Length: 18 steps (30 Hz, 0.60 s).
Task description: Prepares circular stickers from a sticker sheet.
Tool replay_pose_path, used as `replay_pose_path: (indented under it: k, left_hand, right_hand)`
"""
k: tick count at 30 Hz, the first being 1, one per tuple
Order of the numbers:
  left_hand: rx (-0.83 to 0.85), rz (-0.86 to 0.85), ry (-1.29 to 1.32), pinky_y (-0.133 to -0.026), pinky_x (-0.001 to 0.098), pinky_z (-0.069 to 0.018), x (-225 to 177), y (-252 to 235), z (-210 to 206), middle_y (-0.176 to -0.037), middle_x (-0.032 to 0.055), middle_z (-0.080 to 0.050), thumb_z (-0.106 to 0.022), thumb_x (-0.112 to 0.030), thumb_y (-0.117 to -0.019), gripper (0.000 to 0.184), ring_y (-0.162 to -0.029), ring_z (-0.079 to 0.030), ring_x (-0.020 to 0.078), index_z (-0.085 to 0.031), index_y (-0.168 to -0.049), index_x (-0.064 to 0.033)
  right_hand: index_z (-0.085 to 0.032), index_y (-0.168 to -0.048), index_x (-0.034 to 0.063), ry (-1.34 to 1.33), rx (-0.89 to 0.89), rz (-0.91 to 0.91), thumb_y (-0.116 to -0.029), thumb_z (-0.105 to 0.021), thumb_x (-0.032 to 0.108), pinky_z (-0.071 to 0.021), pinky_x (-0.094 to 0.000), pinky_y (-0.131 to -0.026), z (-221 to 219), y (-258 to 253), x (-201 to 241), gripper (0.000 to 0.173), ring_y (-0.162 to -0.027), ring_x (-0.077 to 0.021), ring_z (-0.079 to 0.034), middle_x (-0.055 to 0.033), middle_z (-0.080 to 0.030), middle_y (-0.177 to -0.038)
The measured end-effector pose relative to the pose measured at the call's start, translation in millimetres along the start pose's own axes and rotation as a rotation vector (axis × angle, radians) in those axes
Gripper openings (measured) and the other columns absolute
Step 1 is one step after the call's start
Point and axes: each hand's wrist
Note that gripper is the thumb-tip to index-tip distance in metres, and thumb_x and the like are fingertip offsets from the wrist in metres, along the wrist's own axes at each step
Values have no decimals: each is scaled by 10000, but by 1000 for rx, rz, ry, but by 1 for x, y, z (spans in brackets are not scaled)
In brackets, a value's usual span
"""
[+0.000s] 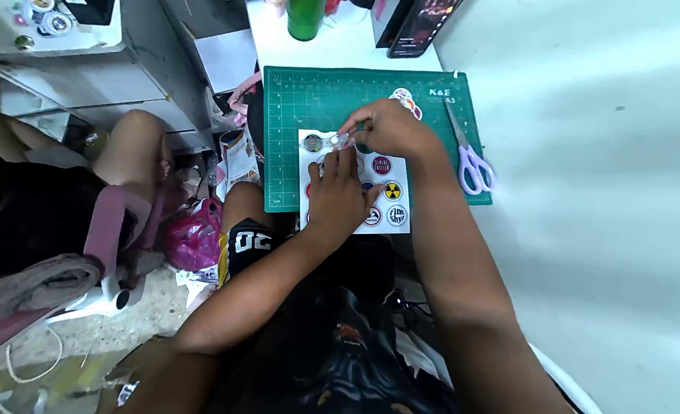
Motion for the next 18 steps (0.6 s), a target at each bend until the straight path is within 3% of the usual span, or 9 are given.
replay_pose_path:
  k: [4,6,8,11,15,18]
  left_hand:
    - [-35,-11,-19,-950,544,-399,0,-6,2,-1359,151,-560,-300,-776,-967,931,-1173,-535,345,-495,-1489,-29]
    - [-20,-4,-41,-958,549,-400,-1,-7,3,-1401,157,-541,-269,-789,-961,959,-1192,-532,348,-514,-1465,-10]
    - [5,4,-53,-983,557,-398,-2,-8,4,-1483,154,-500,-250,-797,-959,978,-1243,-520,351,-503,-1477,-6]
    - [-1,18,-14,-985,571,-390,-3,-10,2,-1479,132,-495,-277,-801,-956,952,-1257,-504,349,-548,-1434,-24]
    - [41,31,-4,-1013,597,-373,-4,-13,3,-1529,136,-459,-273,-780,-974,946,-1301,-481,359,-495,-1492,-20]
    - [26,44,0,-1004,589,-383,-6,-14,3,-1506,146,-478,-297,-773,-974,945,-1273,-498,356,-494,-1490,-6]
  right_hand:
    - [-797,-1066,199,-15,21,-36,-950,-720,97,-563,-502,-821,3,-3,3,173,-806,-184,-683,-9,-754,-974]
    - [-797,-1075,188,-27,32,-20,-972,-675,73,-564,-496,-816,5,-4,0,197,-804,-184,-682,-22,-755,-989]
    - [-799,-1103,209,1,63,-5,-994,-587,28,-563,-525,-891,8,-6,-2,300,-942,-200,-711,-18,-761,-1060]
    - [-799,-1139,232,46,138,-9,-985,-536,-36,-555,-508,-902,18,-6,3,406,-984,-192,-702,-6,-759,-1074]
    - [-791,-1136,195,95,132,8,-1022,-595,126,-547,-535,-934,26,-14,19,237,-990,-222,-713,-43,-763,-1070]
    - [-793,-1107,187,111,111,99,-991,-688,265,-574,-513,-929,28,-25,36,175,-974,-202,-722,-33,-762,-1048]
Point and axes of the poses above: each hand's wrist, its own y-axis away from the middle knuckle, its own z-axis out of the back of the hand, x = y × z
